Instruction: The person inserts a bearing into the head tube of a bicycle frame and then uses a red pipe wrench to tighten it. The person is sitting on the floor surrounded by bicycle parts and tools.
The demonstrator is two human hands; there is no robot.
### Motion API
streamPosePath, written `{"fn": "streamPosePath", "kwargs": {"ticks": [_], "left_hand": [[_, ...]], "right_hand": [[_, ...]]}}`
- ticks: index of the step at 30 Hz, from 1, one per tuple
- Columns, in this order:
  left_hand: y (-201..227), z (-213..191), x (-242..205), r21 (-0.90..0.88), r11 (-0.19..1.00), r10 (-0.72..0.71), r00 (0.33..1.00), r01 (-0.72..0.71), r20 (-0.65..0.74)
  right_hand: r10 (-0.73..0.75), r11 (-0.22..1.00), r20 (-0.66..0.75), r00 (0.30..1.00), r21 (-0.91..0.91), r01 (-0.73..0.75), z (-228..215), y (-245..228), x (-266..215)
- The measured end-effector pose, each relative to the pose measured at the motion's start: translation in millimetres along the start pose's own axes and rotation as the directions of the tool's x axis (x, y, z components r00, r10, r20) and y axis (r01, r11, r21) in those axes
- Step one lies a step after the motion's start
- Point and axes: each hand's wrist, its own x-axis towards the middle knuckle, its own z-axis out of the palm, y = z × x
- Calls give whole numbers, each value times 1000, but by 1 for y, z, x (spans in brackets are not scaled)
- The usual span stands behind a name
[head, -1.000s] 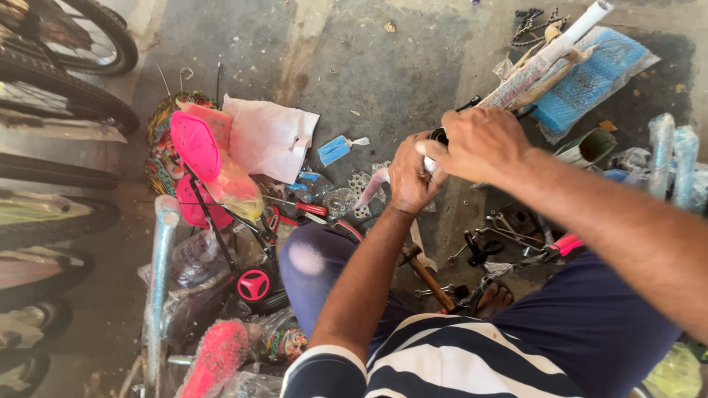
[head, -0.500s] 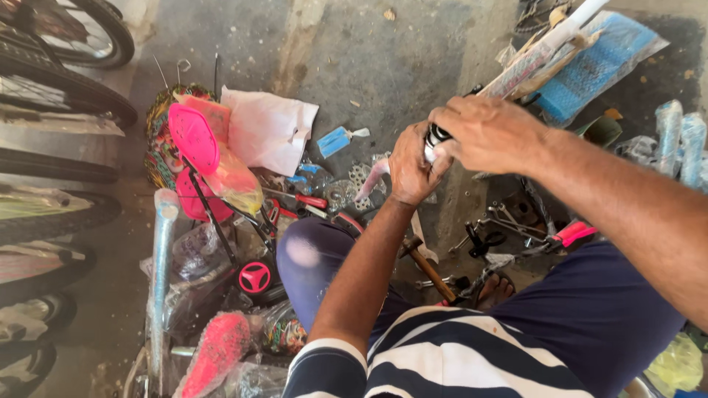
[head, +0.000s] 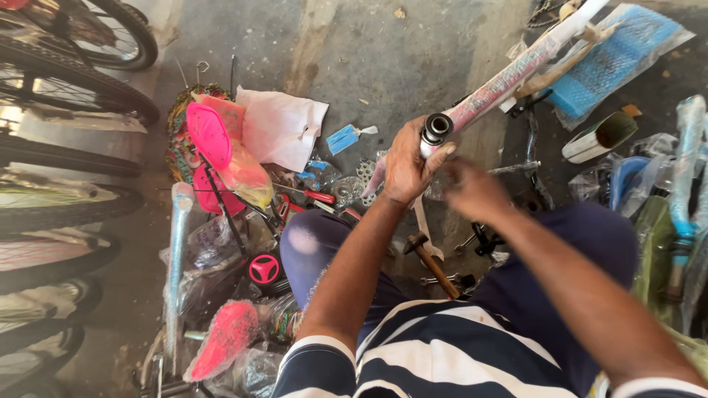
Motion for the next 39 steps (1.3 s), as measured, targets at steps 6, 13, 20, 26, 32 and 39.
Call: {"fn": "streamPosePath", "kwargs": {"ticks": [6, 13, 20, 26, 32, 39], "left_hand": [[22, -11, 4, 22, 997, -68, 997, 67, 21], [64, -2, 29, 144, 984, -75, 981, 101, -177], [57, 18, 42, 209, 945, -215, 959, 252, -183], [32, -23, 77, -294, 929, -57, 874, 223, 483], [57, -9, 63, 283, 945, -177, 984, 165, 18], [26, -15, 78, -6, 1000, 10, 951, -9, 309]], "right_hand": [[-205, 970, 138, 969, 160, 182, 141, 46, 29], [-176, 892, -64, 982, 411, 187, 210, 54, 38], [-106, 938, -48, 993, 327, 115, 202, 48, 32], [219, 863, 189, 957, 420, -280, 187, 34, 25], [-142, 960, -234, 962, 203, 192, 182, 31, 34], [211, 835, 73, 975, 505, -218, 169, 18, 28]]}}
